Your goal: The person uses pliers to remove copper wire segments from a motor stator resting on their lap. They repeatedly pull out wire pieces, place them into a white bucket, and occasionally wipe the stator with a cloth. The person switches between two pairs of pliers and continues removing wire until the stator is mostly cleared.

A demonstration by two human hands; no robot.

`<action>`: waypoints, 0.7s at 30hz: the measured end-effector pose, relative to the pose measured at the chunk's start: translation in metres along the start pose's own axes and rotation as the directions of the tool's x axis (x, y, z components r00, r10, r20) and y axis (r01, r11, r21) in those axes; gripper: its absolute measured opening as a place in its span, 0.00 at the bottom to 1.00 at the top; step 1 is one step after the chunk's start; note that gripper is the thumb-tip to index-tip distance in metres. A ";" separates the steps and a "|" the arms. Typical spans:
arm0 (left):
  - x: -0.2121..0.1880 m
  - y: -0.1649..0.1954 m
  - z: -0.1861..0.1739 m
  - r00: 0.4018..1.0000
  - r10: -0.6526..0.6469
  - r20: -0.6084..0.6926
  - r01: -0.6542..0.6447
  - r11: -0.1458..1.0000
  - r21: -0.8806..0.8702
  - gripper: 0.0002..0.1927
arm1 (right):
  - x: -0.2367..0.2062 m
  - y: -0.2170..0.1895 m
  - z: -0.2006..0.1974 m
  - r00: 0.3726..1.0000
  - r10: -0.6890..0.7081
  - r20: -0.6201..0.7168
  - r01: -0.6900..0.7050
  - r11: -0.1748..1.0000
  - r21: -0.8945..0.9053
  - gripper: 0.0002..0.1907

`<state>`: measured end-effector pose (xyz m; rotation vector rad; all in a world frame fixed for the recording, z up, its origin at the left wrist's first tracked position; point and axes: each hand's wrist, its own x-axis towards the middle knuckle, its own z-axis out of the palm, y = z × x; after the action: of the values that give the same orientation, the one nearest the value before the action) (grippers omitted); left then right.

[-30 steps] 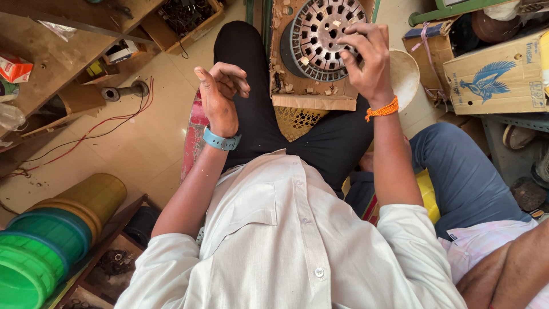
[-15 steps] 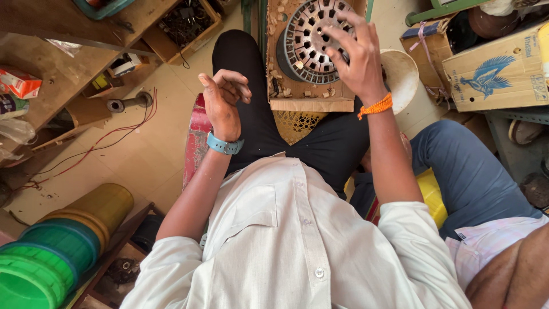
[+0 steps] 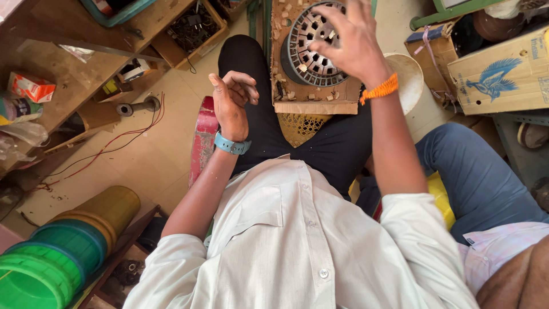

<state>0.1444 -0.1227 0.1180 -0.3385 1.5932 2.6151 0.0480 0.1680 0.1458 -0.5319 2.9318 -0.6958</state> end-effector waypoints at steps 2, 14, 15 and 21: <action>-0.002 0.002 -0.002 1.000 0.011 -0.008 -0.011 1.000 -0.027 0.40 | 0.011 -0.010 -0.001 0.989 -0.034 0.143 0.045 0.996 -0.074 0.46; 0.001 0.005 -0.035 0.995 -0.061 -0.080 0.065 0.997 0.039 0.20 | 0.007 -0.034 0.000 0.991 -0.090 0.100 0.112 0.965 -0.239 0.46; 0.001 0.005 -0.035 0.995 -0.063 -0.079 0.067 0.997 0.048 0.19 | 0.003 -0.033 -0.005 0.992 -0.125 0.025 0.127 0.976 -0.175 0.45; 0.002 0.002 -0.027 0.998 -0.040 -0.053 0.040 0.999 0.001 0.20 | -0.016 -0.014 -0.018 0.950 -0.027 -0.312 0.133 0.936 0.326 0.31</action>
<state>0.1464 -0.1479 0.1078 -0.4379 1.5876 2.5958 0.0648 0.1694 0.1678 -0.5529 2.9605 -1.3831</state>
